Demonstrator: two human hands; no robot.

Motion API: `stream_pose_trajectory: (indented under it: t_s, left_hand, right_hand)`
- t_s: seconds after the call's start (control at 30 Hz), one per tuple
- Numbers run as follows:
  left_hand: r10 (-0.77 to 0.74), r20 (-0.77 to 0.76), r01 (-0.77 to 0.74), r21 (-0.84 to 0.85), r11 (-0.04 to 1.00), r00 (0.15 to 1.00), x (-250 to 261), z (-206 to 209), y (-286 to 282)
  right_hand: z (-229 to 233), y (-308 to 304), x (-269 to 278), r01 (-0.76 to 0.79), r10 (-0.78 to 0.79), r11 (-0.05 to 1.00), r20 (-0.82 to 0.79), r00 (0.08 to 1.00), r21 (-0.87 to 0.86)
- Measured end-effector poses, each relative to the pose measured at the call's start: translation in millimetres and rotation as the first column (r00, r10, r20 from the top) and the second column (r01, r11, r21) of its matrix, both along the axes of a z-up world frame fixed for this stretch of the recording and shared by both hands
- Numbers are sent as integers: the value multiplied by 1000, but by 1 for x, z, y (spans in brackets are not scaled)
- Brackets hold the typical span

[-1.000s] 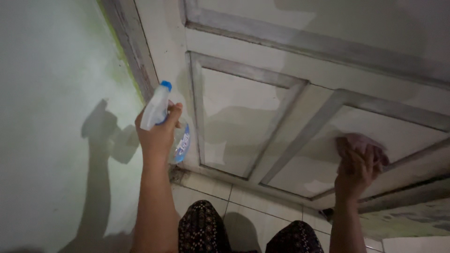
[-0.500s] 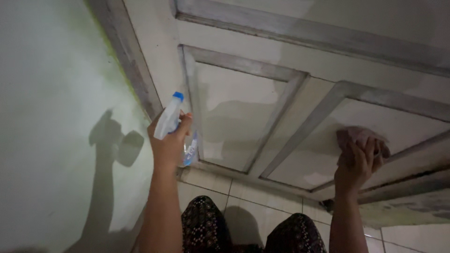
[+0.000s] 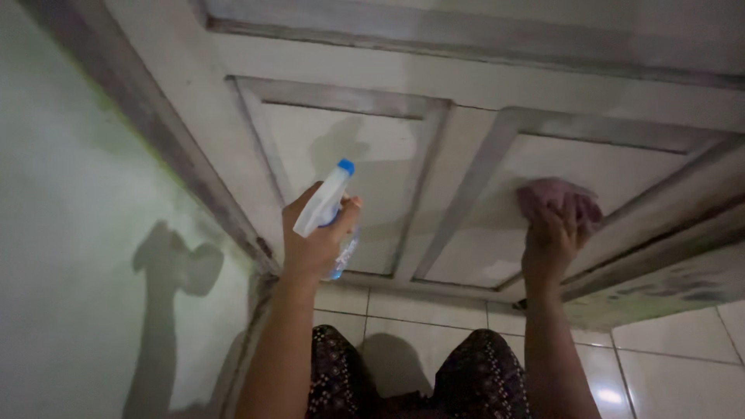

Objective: The person sprays a cleaning solution onto a white metal door and wipes the surface with a cloth. They repeatedly spray and wipe different sections of the door, including the panels and frame, to remove dirt and grime.

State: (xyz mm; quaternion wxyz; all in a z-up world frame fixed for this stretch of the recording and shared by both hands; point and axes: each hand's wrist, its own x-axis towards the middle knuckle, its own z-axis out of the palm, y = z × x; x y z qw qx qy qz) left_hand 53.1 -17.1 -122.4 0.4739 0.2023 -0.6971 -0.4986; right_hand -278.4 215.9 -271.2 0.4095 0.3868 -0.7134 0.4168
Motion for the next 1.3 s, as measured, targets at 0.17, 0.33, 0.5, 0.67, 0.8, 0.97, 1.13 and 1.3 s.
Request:
stream_pose_trajectory:
  t_s: [0.17, 0.33, 0.5, 0.67, 0.8, 0.97, 1.13, 1.3]
  left_hand:
    - [-96, -37, 99, 106, 989, 995, -18, 4, 17]
    - [-112, 3, 112, 22, 993, 994, -39, 1, 28]
    - [-97, 22, 99, -157, 983, 995, -60, -3, 37]
    - [-212, 57, 215, -44, 976, 976, -82, 4, 53]
    - [-185, 40, 188, -57, 981, 982, -90, 11, 62]
    - [-180, 120, 191, -91, 977, 976, -106, 17, 68]
    - [-279, 38, 282, -87, 956, 959, -122, 21, 80]
    - [-272, 87, 281, -117, 953, 958, -136, 25, 90]
  right_hand:
    - [10, 2, 6, 30, -28, 999, -31, 999, 42]
    - [9, -3, 8, -15, 15, 1000, 29, 999, -7]
    - [9, -1, 9, 35, -34, 998, -9, 999, 53]
    - [1, -3, 5, 49, -51, 998, 43, 998, 36]
    - [3, 1, 8, 54, -59, 996, 71, 996, 69]
    - [6, -6, 12, 53, -54, 998, 89, 995, 15]
    - [10, -5, 15, 36, -36, 999, 93, 995, 2]
    - [18, -7, 21, 34, -34, 999, 47, 998, -2]
